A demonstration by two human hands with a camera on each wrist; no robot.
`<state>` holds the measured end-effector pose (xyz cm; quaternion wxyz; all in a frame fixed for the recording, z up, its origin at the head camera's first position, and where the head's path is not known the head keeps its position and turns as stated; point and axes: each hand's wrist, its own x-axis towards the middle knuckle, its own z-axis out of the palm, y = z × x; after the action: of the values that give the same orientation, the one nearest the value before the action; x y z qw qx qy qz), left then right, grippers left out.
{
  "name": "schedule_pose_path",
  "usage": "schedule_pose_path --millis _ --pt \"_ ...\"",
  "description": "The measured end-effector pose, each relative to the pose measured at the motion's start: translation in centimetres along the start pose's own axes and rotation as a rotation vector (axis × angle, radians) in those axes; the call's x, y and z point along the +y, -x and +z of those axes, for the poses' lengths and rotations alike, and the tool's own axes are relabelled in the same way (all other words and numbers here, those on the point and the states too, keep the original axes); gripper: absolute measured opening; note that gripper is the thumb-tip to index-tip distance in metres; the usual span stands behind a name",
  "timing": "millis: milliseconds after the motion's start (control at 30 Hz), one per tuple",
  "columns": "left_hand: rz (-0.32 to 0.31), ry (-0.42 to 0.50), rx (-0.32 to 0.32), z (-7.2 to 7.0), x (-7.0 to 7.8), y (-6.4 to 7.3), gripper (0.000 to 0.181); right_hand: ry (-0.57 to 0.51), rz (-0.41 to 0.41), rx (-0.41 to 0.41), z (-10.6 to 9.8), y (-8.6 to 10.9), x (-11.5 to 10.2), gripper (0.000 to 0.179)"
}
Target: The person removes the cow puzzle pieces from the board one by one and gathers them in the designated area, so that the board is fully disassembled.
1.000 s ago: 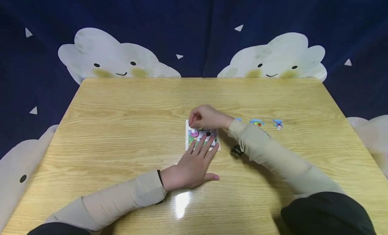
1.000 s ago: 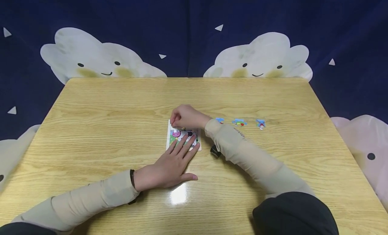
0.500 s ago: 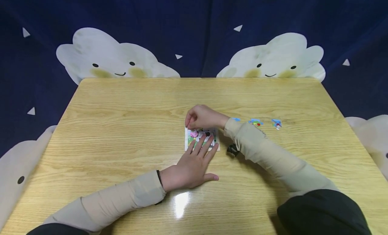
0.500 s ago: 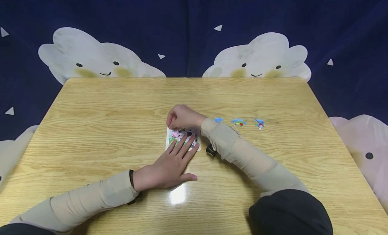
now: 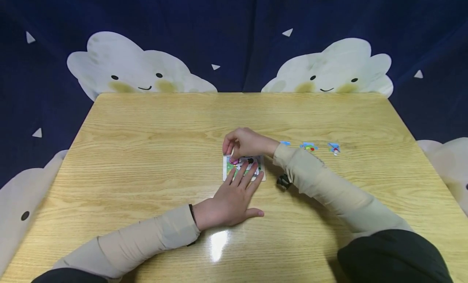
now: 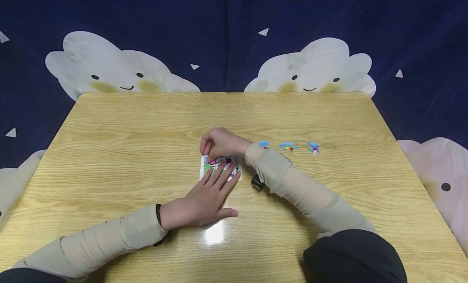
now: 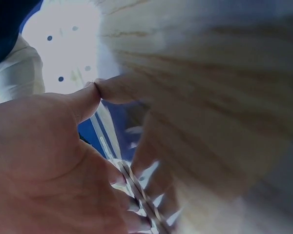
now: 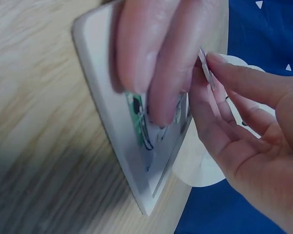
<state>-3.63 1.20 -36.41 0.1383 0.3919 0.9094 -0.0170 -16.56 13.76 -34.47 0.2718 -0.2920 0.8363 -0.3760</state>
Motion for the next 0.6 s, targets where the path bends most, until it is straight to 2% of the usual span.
schedule_pose_path --millis 167,400,600 --pt "0.003 -0.002 0.005 0.0 0.0 0.0 0.090 -0.046 -0.029 0.008 -0.4 0.8 0.3 0.016" --pt "0.006 -0.007 0.009 -0.1 0.0 0.1 0.090 -0.015 -0.049 0.062 -2.1 2.7 1.2 0.015" --pt "0.003 -0.020 0.008 -0.1 0.1 0.1 0.090 -0.040 0.001 0.088 -3.4 4.8 2.6 0.015"
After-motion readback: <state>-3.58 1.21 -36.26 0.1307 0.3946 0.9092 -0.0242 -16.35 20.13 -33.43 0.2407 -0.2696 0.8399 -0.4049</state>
